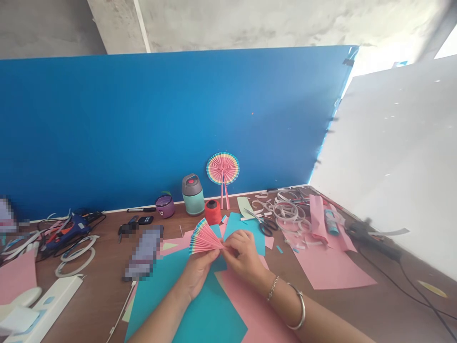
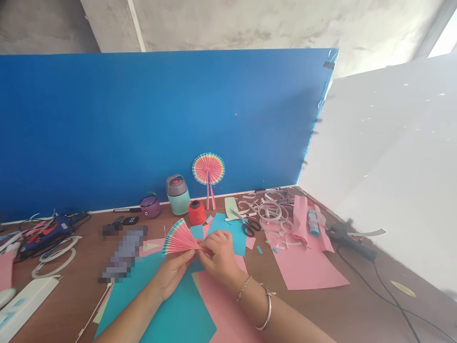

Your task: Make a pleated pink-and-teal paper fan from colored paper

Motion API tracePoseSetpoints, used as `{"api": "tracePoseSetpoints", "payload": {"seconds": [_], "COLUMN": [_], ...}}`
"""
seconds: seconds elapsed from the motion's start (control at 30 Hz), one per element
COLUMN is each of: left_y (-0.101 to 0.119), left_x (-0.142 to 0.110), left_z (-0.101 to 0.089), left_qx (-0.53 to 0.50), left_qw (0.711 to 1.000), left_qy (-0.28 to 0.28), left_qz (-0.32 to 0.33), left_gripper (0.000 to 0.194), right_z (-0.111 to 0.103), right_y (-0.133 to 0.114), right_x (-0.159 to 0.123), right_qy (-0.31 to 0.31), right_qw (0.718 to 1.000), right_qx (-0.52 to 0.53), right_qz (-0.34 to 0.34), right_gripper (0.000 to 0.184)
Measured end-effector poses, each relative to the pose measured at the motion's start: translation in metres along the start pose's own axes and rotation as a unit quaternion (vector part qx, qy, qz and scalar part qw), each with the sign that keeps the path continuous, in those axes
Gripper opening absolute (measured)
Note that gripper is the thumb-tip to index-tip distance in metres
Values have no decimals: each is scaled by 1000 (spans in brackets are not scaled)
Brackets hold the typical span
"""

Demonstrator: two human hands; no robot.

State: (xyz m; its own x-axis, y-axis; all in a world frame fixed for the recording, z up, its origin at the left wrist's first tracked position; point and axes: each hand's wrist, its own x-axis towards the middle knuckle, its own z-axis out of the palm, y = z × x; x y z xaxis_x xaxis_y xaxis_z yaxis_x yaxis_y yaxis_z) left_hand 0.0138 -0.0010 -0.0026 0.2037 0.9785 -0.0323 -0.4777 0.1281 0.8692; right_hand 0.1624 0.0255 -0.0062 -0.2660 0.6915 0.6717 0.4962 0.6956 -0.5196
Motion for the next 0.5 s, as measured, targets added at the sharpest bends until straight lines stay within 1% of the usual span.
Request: {"api": "tracePoseSetpoints", "payload": {"seconds": [0.1, 0.23, 0.33, 0.4, 0.47, 0.5], "left_y": [-3, -4, -3, -2, -2, -1], "left_x": [1, 1, 0, 0, 0, 0], "left_z": [-3, -4, -3, -3, -2, -1], "left_qx": [-13, -5, 19, 32, 40, 45], "left_qw": [1000, 999, 999, 998, 998, 998], "left_qy": [25, 35, 43, 52, 53, 54], "left_qz": [-10, -12, -11, -12, -7, -2], "left_gripper": [33, 35, 36, 38, 39, 39], "right_z": [1, 1, 1, 1, 2, 2], "right_y": [1, 1, 0, 0, 1, 1], "right_x": [-1, -2, -2, -3, -3, -2], "right_qy": [-12, -29, -38, -35, -24, -18], "right_qw": [1000, 999, 999, 999, 999, 999], "right_qx": [19, 29, 32, 37, 36, 32], "right_qz": [5, 9, 5, -5, -11, -14], "right_gripper": [18, 18, 5, 10, 5, 7]}}
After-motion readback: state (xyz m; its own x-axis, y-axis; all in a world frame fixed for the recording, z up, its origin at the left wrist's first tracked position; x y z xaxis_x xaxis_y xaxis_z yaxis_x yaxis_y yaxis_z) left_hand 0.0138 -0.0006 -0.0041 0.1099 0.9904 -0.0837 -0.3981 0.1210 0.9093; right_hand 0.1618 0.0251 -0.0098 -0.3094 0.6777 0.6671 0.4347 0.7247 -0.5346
